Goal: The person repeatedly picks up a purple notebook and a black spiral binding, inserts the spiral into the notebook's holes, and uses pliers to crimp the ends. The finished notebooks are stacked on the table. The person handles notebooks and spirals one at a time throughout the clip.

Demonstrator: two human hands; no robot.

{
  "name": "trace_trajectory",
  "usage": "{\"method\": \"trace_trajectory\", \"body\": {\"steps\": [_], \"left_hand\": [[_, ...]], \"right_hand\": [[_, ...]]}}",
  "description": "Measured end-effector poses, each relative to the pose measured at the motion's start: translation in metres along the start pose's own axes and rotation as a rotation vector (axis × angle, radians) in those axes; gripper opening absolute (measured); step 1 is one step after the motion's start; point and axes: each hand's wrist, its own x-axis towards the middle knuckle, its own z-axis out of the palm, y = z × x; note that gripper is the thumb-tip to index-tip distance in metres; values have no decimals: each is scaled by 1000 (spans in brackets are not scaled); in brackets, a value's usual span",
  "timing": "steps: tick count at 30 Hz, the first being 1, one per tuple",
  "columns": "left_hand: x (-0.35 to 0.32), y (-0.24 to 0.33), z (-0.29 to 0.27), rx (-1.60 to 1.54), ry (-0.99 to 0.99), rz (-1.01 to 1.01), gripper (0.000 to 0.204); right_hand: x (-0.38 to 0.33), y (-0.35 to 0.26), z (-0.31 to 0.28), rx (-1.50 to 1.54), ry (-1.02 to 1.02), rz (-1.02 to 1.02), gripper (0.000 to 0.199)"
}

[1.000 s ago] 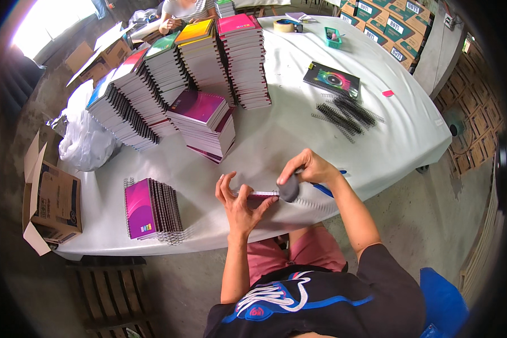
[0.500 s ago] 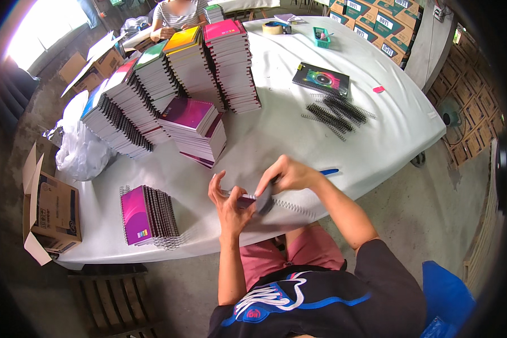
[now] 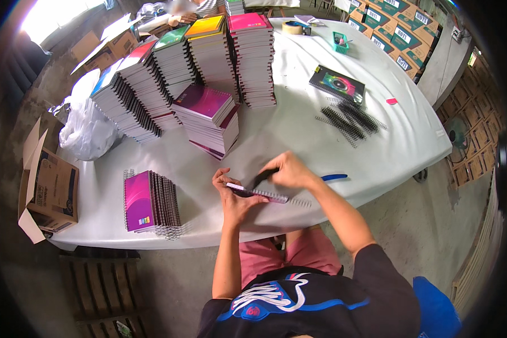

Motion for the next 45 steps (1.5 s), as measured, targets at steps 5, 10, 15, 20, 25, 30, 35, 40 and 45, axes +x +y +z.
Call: {"method": "trace_trajectory", "body": {"steps": [5,10,15,20,25,30,35,40,45], "left_hand": [[0,-6,0,29,-15,44,103],[-1,-6,-3,74,-50,68,104],[0,-6,0,65,-33,71,110],[-1,-13,-2,-271,-11,1,61],[-7,16,-13,-618,90,-210,36],[-8,58,-5,-435,235,-119,58],[-9,80,-3,-66,314,74,78],[-10,89,-3,-12,373,159,80],[-13,95,-3,-24,386,216,75]], "right_hand": [[1,-17,3,280,-134,-244,23],[9,-15,10,213,-20,-113,24],[12,-5,10,-347,65,-29,22],[-13,32,-38,-449,142,-58,60],[-114,48,-66,-520,122,291,65],[-160,66,-15,-816,358,192,47],[-125,6,4,-143,667,210,44],[-109,-88,17,-237,460,-101,39],[-101,-104,27,-388,487,-160,36]]}}
